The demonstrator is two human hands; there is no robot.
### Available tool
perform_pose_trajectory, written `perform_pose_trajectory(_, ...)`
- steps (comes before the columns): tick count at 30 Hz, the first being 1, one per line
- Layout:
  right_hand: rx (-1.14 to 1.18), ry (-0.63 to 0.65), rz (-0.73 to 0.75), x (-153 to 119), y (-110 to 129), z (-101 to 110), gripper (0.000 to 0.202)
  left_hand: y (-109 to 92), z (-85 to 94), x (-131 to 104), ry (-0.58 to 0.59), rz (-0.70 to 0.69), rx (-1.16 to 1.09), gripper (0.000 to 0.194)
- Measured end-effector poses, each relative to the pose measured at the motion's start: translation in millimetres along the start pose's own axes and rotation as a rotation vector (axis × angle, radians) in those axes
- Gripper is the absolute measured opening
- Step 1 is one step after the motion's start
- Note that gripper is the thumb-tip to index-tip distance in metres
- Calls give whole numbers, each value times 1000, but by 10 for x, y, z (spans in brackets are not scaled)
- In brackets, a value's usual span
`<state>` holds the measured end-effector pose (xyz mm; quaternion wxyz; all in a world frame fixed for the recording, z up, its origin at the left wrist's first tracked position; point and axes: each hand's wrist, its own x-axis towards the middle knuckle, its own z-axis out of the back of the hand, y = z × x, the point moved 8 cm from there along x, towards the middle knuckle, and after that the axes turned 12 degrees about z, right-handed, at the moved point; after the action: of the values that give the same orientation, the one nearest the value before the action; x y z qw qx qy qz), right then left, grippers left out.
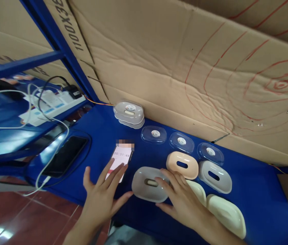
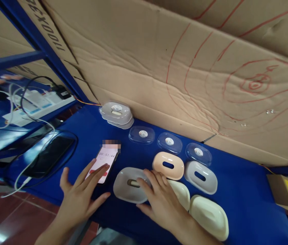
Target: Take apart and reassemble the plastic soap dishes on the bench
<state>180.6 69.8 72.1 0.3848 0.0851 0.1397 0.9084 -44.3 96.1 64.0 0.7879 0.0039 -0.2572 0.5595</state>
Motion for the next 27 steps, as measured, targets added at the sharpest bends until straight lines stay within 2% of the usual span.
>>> perform_pose_trajectory(4, 38, -5, -39, 13, -79, -19, 69, -37, -30, 0, 25, -7, -5, 69)
perform_pose_trajectory(9, 73, -3, -56, 27, -106, -11, 74, -505, -226, -45, 189, -198, -87, 98)
perform_pose_trajectory(13, 82, 32, -3, 54, -144, 116, 79, -743, -418, -16, 268, -216, -85, 104)
perform_pose_trajectory(16, 95, -1, 9, 167, -295, 311, 62, -797, -472, 32, 286, -210, -101, 94)
perform_pose_trajectory(19, 13, -92, -26, 350, -510, 465, 44, -815, -476, 86, 321, -193, -136, 71)
perform_pose_trajectory(22, -59, -146, -14, 512, -630, 430, 39, -852, -509, 119, 391, -176, -186, 54)
perform_pose_trajectory(27, -63, -168, 3, 576, -721, 281, 37, -894, -606, 106, 472, -196, -231, 57)
